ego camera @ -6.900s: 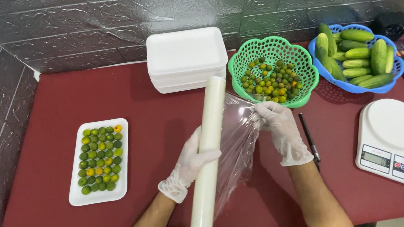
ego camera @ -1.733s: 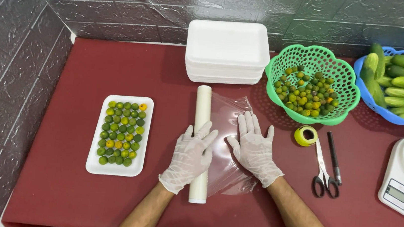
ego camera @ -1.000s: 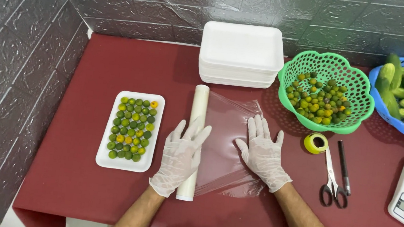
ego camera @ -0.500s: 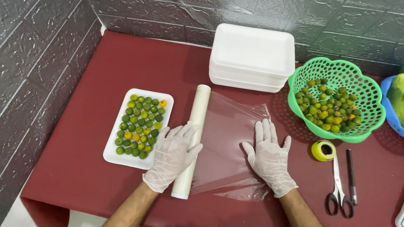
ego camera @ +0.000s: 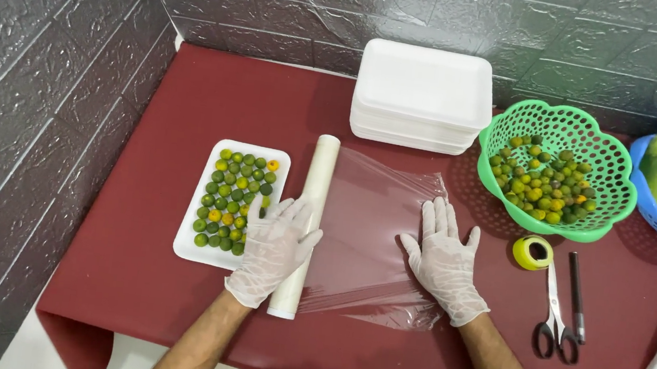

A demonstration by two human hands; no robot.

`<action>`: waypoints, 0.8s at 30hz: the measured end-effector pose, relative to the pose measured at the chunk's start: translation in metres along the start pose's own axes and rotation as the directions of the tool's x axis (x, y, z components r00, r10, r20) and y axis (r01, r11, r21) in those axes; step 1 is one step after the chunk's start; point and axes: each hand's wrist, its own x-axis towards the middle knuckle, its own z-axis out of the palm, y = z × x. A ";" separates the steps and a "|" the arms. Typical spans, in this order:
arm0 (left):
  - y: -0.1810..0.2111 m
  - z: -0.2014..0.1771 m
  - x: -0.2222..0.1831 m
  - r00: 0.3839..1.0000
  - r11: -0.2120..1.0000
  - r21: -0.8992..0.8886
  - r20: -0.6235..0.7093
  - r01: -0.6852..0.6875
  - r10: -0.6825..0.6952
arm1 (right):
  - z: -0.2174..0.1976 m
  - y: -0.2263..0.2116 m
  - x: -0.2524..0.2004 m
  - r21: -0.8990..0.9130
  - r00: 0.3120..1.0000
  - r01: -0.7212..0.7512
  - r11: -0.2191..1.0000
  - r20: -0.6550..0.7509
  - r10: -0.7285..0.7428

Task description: Wrapping a tray of small green fruits with plastic wrap and cutting it with scissors

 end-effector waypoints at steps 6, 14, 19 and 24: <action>0.007 -0.017 0.005 1.000 0.996 0.094 -0.013 0.003 -0.002 | 0.003 0.002 0.001 0.000 1.000 0.013 1.000 -0.018 -0.013; -0.004 -0.019 0.001 0.999 0.999 0.042 0.040 0.013 -0.015 | 0.005 0.004 0.002 -0.002 1.000 0.023 1.000 -0.018 -0.023; -0.016 -0.016 -0.004 0.996 0.997 0.042 0.058 0.066 -0.069 | 0.003 0.003 0.001 0.004 1.000 0.023 1.000 -0.010 -0.023; -0.014 -0.021 -0.007 0.991 0.990 0.056 0.009 0.132 -0.133 | 0.001 0.003 0.001 0.026 1.000 0.028 0.999 -0.009 -0.028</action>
